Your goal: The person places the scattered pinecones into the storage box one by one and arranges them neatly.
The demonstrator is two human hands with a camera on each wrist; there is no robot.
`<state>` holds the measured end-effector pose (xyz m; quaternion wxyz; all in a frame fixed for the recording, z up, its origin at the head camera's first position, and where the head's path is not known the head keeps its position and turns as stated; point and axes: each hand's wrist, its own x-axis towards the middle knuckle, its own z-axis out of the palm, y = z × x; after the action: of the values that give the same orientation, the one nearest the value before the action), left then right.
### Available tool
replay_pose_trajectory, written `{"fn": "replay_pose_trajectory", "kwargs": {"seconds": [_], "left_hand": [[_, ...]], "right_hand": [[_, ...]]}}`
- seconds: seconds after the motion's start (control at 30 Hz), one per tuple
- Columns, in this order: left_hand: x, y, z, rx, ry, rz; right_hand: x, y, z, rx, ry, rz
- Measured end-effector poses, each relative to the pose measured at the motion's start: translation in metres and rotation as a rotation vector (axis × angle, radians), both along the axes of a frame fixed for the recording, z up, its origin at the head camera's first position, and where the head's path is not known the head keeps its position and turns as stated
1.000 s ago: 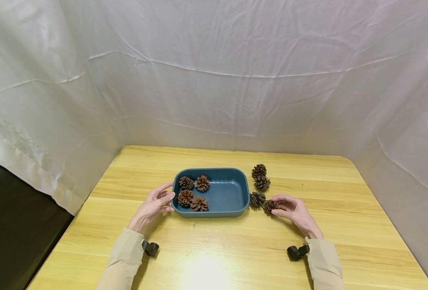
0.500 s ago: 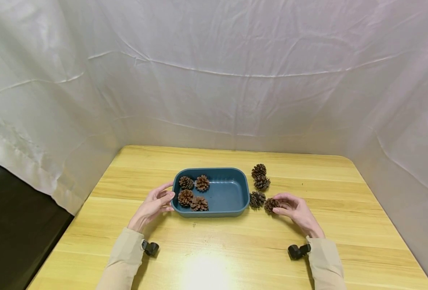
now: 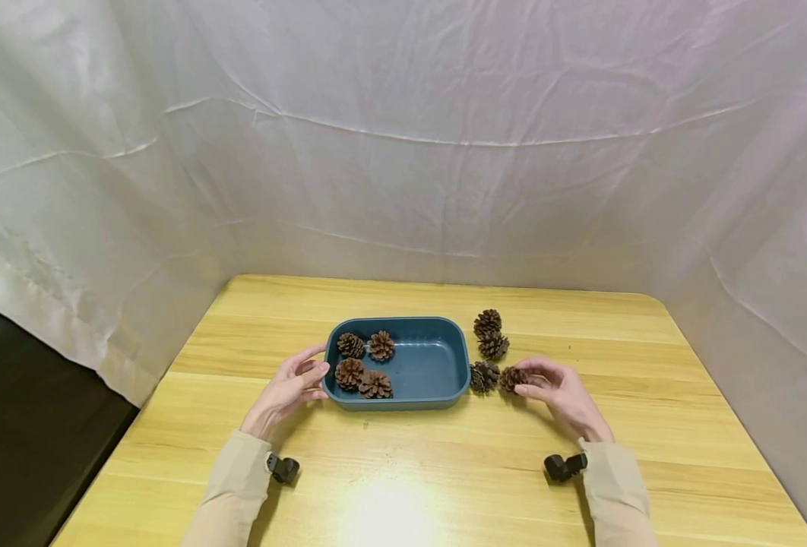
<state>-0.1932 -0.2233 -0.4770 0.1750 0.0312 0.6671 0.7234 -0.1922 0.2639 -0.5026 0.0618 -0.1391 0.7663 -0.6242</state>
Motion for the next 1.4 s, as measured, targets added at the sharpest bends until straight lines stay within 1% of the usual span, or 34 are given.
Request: {"fn": "replay_pose_trajectory", "kwargs": {"seconds": [0.27,0.33,0.63,0.77,0.87,1.07,1.27,1.4], "left_hand": [[0.001,0.001,0.0,-0.007,-0.005,0.011],[0.001,0.001,0.0,-0.007,-0.005,0.012],[-0.001,0.001,-0.001,-0.01,-0.017,0.026],[0.0,0.001,-0.001,-0.009,-0.01,0.015],[0.0,0.0,-0.001,-0.006,-0.002,0.004],[0.0,0.0,-0.001,-0.008,-0.006,0.009],[-0.001,0.0,-0.002,-0.014,-0.02,0.023],[-0.001,-0.001,-0.002,-0.018,-0.016,0.013]], "right_hand": [[-0.005,-0.003,0.01,0.011,0.039,0.003],[-0.007,-0.003,0.012,0.024,0.039,-0.002],[-0.015,-0.007,0.027,0.059,0.044,0.02],[-0.018,-0.009,0.033,0.076,0.031,0.03],[-0.021,-0.012,0.038,0.073,0.035,0.036],[-0.027,-0.018,0.046,0.059,0.052,0.06],[-0.035,-0.022,0.051,0.046,0.046,0.093],[-0.04,-0.024,0.057,0.053,0.039,0.103]]}}
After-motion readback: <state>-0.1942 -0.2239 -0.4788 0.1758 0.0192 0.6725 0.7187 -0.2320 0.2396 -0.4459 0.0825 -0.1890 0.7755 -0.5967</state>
